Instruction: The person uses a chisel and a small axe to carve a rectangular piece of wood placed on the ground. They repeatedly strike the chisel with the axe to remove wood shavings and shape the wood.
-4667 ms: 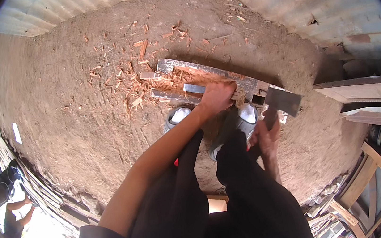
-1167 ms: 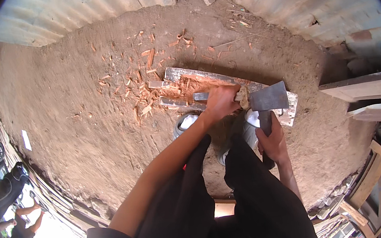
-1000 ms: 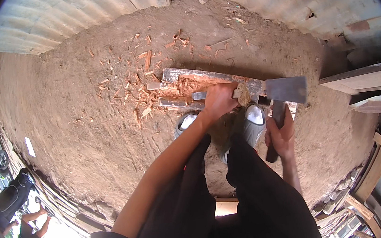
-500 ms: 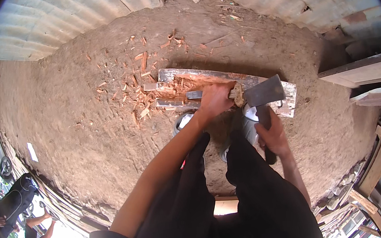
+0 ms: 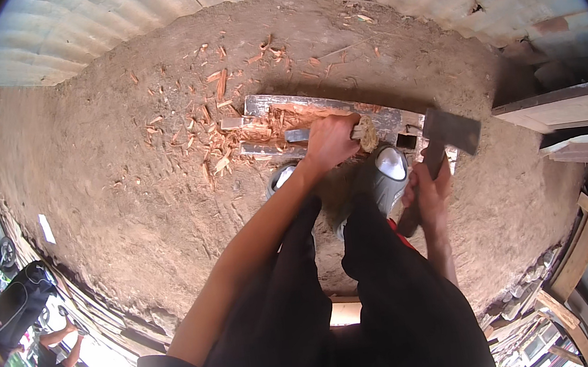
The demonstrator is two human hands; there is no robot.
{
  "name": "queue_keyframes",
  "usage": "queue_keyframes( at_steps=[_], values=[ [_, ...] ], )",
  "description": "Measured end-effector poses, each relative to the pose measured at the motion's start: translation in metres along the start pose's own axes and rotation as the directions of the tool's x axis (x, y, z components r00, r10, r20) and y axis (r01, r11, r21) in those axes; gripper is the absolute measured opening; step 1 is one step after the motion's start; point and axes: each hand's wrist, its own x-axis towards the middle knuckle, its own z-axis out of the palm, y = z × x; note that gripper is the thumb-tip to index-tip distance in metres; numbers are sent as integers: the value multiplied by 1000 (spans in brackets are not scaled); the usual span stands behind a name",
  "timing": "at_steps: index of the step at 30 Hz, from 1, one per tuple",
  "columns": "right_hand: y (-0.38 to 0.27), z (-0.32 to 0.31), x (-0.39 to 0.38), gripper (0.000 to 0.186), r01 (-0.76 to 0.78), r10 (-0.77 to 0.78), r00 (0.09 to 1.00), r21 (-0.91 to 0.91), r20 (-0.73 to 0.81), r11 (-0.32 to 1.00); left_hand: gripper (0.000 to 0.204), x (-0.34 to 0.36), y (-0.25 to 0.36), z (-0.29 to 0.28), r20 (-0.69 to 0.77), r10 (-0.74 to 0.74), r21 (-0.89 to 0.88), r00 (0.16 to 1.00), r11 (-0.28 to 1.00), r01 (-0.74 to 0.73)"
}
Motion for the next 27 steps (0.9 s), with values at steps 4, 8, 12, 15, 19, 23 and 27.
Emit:
queue_keyframes(
  at_steps=[4,8,12,15,19,23,27],
  values=[
    [-3,0,-2,42,25,161,909,-437,384,899,38,-5,0,-9,24,-23,-28,999,999,24],
    [-28,4,19,37,10,89,965,-375,246,927,42,-11,-8,-6,38,-7,17,999,1000,7],
    [-39,-1,2,34,-2,19,994,-159,106,987,47,-9,-11,-5,87,-25,28,996,999,23],
    [-19,2,-8,34,48,-42,998,-158,45,986,45,-9,-8,-2,93,-21,18,995,1000,20],
    [4,8,-9,28,51,156,924,-517,349,855,37,-16,-16,-2,122,-33,54,992,998,26],
    [4,18,-5,29,-6,210,885,-440,415,898,32,-31,-44,7,105,67,124,992,989,-80],
    [-19,11,-14,32,-72,169,920,-272,353,960,30,-19,-25,-5,49,35,63,998,997,-38]
  ],
)
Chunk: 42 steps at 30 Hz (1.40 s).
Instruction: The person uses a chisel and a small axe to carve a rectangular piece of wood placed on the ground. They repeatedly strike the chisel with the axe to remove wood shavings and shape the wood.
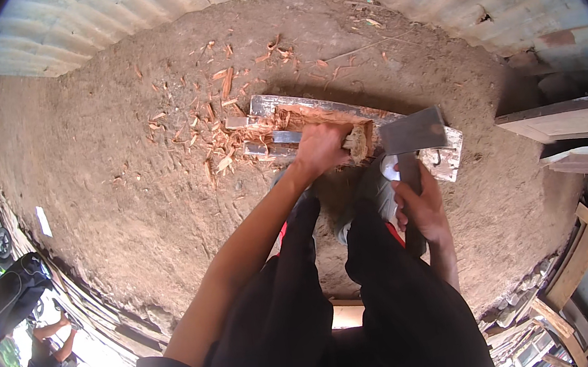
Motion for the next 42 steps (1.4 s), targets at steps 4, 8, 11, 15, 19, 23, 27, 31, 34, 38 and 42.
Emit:
queue_keyframes(
  at_steps=[4,8,11,15,19,23,27,31,34,38,42],
  values=[
    [-17,-16,-15,36,-19,21,990,16,-141,1000,31,3,40,7,-95,125,-255,988,956,-146],
    [-20,-33,-25,40,-18,29,980,59,-199,998,35,14,72,24,-119,200,-259,973,939,-225],
    [-13,-44,-29,41,-15,31,977,76,-210,997,35,15,77,32,-82,166,-263,983,947,-182],
    [-6,-50,-32,41,-33,56,977,116,-204,993,43,17,80,33,-38,156,-252,987,954,-161],
    [-4,-51,-30,41,-44,63,979,101,-196,994,53,17,76,32,46,117,-246,992,964,-102],
    [-8,-52,-33,40,-38,56,983,104,-174,994,33,8,70,32,-45,130,-214,991,967,-136],
    [-10,-52,-33,39,-25,41,983,87,-181,996,30,7,74,29,-23,116,-215,993,969,-118],
    [-9,-59,-33,38,-5,19,979,70,-201,998,32,17,72,26,58,117,-212,991,972,-102],
    [-9,-62,-37,38,11,-4,970,26,-242,1000,30,17,71,29,62,151,-216,987,967,-135],
    [-11,-66,-42,38,19,-7,955,39,-297,999,25,32,85,28,-11,78,-310,997,948,-78],
    [-10,-67,-45,38,36,-16,954,62,-299,997,21,50,96,40,-133,41,-357,990,930,-86]
  ],
)
